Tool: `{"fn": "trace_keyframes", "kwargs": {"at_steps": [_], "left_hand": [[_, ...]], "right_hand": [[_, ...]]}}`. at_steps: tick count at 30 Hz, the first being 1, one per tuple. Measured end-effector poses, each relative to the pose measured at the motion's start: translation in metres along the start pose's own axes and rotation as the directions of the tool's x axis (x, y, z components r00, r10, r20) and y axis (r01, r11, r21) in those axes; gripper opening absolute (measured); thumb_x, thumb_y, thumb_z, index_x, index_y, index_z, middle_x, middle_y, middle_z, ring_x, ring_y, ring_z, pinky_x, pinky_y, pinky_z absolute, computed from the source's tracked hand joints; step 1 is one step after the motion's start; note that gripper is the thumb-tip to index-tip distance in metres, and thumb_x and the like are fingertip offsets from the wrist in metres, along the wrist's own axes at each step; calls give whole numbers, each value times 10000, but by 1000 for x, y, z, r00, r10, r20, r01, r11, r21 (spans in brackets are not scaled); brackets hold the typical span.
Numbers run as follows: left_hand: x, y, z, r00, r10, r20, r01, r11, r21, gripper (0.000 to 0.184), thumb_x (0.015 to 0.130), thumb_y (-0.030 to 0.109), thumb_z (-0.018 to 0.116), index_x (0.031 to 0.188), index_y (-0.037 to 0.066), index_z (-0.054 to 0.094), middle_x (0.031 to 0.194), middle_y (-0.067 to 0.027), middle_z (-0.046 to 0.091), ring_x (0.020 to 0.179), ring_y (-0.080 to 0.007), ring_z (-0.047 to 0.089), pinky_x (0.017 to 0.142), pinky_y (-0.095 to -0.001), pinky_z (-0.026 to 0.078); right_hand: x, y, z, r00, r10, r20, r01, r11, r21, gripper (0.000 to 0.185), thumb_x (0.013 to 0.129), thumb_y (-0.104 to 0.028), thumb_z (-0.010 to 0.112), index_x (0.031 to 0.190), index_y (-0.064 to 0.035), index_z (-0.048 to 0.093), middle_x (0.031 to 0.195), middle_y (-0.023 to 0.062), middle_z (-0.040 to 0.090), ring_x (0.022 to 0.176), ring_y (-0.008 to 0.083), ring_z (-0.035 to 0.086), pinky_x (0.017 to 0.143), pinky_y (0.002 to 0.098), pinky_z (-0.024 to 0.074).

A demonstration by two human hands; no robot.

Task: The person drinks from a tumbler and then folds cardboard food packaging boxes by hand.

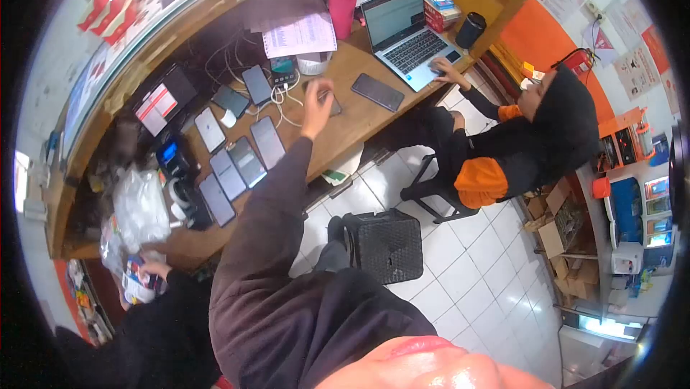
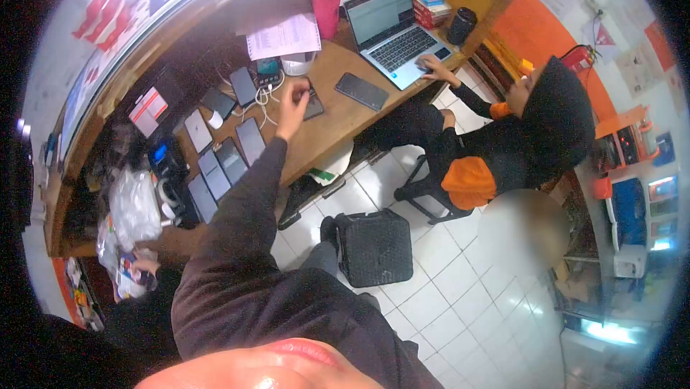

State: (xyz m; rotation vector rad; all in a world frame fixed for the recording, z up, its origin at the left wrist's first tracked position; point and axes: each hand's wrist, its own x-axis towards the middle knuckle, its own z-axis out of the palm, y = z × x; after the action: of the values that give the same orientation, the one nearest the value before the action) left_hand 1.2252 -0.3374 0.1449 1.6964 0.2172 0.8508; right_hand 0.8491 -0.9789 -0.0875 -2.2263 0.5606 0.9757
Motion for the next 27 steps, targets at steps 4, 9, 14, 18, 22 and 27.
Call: {"fn": "trace_keyframes", "kwargs": {"at_steps": [4,9,14,18,22,27], "left_hand": [[141,-16,17,987,159,-38,-144,954,264,533,804,100,681,1288,68,460,1227,-195,480,1140,-357,510,991,-414,418],[263,-61,39,962,261,-76,-174,806,566,874,706,231,804,1433,171,322,1285,-283,391,1190,-449,462,998,-474,419],[326,-102,54,988,117,-97,-56,871,488,997,600,284,874,1425,201,322,1252,-290,456,1142,-460,505,951,-494,452],[329,-107,62,977,163,-134,-112,938,327,757,629,298,855,1265,123,484,1223,-214,567,1107,-410,550,945,-487,444],[322,-100,57,959,212,-189,-133,922,363,718,637,269,848,1238,100,494,1158,-219,581,1088,-412,550,922,-481,454],[305,-94,41,915,152,-373,-58,966,253,694,640,248,849,1216,82,501,1131,-214,559,1068,-396,533,920,-473,446]], "right_hand": [[-7,-63,-12,996,-45,-79,60,976,207,239,896,-186,571,1042,-2,617,878,221,656,833,337,650,746,394,509],[6,-135,-19,991,-67,-115,89,976,200,219,892,-159,575,1033,2,620,863,210,655,817,314,651,734,376,508],[28,-194,-27,986,-75,-150,93,989,116,208,889,-145,575,1028,4,620,855,203,652,808,302,646,730,368,505],[56,-235,-32,981,-94,-170,107,992,71,200,887,-134,575,1023,5,621,848,196,650,802,292,642,726,362,502],[81,-263,-36,976,-129,-177,136,990,30,192,885,-123,575,1019,7,621,841,190,648,795,282,639,723,356,499],[104,-293,-39,964,-190,-188,192,981,-6,182,882,-109,575,1013,8,622,832,182,645,787,270,634,719,348,496]]}}
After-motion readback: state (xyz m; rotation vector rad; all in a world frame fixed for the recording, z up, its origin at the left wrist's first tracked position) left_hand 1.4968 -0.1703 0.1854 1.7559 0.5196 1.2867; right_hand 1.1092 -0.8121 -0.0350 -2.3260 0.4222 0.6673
